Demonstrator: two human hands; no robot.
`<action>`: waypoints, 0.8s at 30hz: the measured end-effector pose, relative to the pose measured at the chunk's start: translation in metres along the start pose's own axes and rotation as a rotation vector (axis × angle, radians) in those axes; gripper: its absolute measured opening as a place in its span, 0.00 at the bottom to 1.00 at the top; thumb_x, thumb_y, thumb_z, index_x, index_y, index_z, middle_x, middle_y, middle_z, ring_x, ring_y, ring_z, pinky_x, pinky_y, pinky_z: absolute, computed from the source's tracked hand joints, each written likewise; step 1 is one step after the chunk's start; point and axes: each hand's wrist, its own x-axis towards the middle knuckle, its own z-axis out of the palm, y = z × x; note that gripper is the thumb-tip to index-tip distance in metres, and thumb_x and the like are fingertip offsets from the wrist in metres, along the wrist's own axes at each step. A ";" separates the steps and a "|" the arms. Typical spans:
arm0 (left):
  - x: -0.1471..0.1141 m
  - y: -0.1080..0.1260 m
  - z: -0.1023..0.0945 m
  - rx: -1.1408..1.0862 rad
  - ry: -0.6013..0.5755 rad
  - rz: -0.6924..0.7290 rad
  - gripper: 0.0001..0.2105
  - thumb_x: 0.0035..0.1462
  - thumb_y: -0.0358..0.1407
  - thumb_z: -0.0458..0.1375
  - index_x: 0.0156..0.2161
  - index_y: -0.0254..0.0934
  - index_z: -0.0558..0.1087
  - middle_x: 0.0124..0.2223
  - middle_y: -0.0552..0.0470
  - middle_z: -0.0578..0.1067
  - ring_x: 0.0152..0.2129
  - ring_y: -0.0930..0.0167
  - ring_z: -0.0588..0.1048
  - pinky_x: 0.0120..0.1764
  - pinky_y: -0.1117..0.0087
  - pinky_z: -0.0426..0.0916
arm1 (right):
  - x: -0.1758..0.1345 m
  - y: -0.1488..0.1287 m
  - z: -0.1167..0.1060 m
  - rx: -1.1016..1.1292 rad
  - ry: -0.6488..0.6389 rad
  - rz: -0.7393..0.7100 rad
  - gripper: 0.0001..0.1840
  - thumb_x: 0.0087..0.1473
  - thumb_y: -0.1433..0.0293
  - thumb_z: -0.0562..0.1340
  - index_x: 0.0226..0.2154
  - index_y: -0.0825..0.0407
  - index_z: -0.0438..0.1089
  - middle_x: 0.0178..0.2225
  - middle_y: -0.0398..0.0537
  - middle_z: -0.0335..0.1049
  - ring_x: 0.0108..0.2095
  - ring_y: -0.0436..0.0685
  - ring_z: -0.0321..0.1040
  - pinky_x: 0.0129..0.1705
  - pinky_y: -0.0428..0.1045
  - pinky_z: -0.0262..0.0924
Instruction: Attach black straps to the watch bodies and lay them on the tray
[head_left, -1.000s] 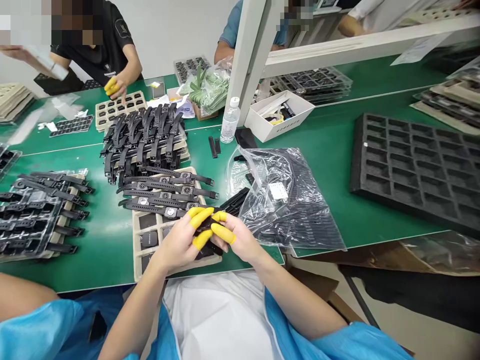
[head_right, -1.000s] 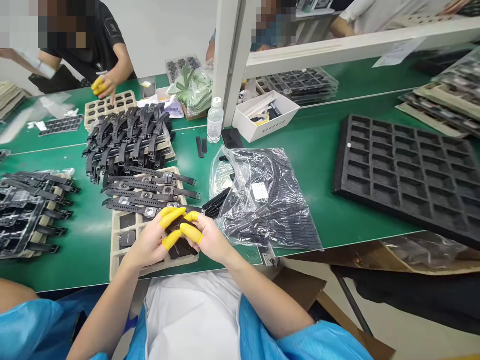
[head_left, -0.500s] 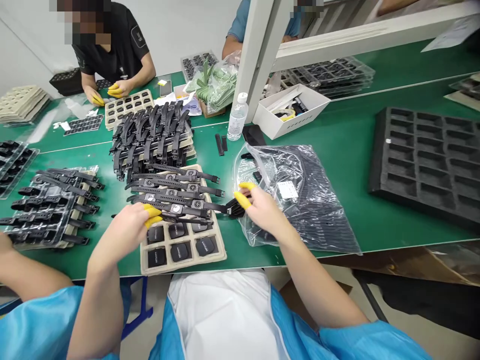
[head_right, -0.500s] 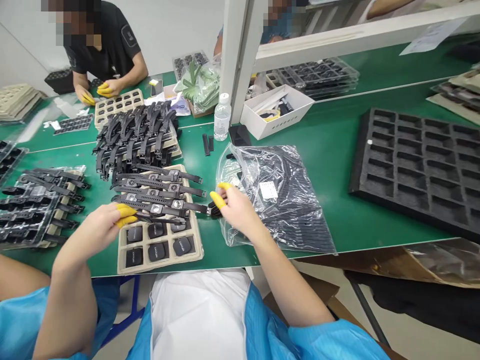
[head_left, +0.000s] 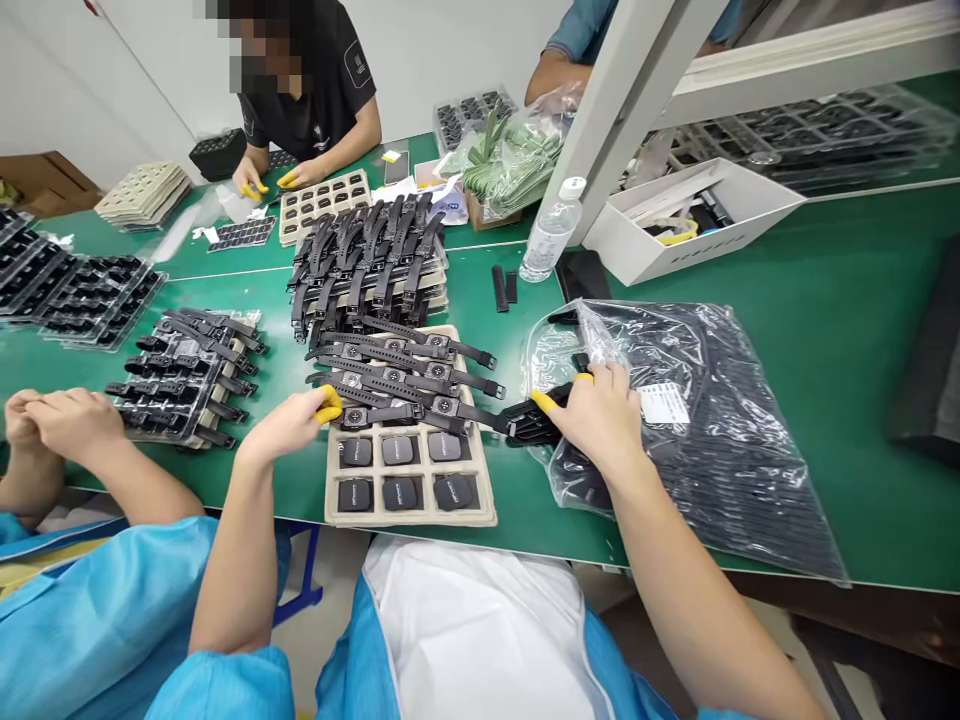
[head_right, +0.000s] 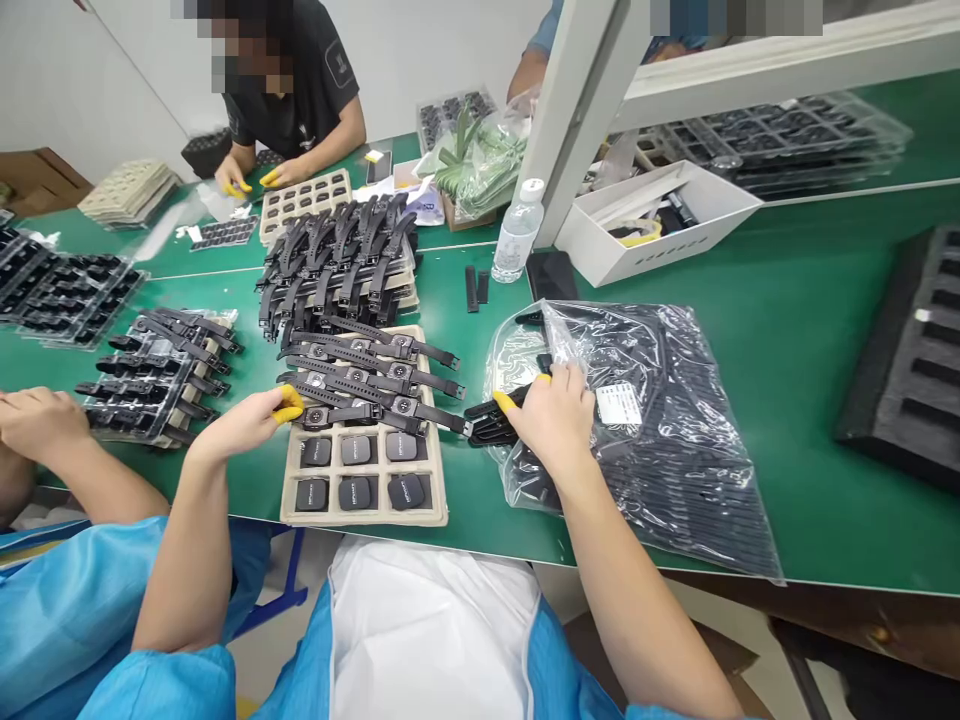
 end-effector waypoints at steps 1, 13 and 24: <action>0.001 -0.002 0.002 0.016 0.016 -0.001 0.09 0.66 0.38 0.49 0.40 0.41 0.71 0.41 0.48 0.78 0.37 0.63 0.76 0.43 0.63 0.71 | 0.001 0.001 0.001 0.016 0.009 0.000 0.28 0.61 0.53 0.59 0.47 0.63 0.72 0.60 0.79 0.64 0.67 0.82 0.50 0.59 0.72 0.56; -0.012 0.080 0.055 0.154 0.411 0.264 0.07 0.71 0.37 0.54 0.43 0.38 0.73 0.46 0.44 0.76 0.48 0.60 0.72 0.51 0.58 0.69 | -0.003 -0.011 -0.029 1.033 0.140 0.090 0.12 0.59 0.63 0.64 0.36 0.45 0.59 0.35 0.50 0.76 0.49 0.66 0.76 0.57 0.65 0.66; 0.004 0.170 0.089 0.595 0.126 0.356 0.06 0.64 0.30 0.57 0.37 0.31 0.77 0.38 0.37 0.75 0.41 0.54 0.72 0.39 0.56 0.66 | -0.048 -0.049 -0.088 1.706 -0.150 0.052 0.21 0.64 0.48 0.55 0.35 0.47 0.71 0.23 0.43 0.60 0.21 0.55 0.55 0.23 0.52 0.56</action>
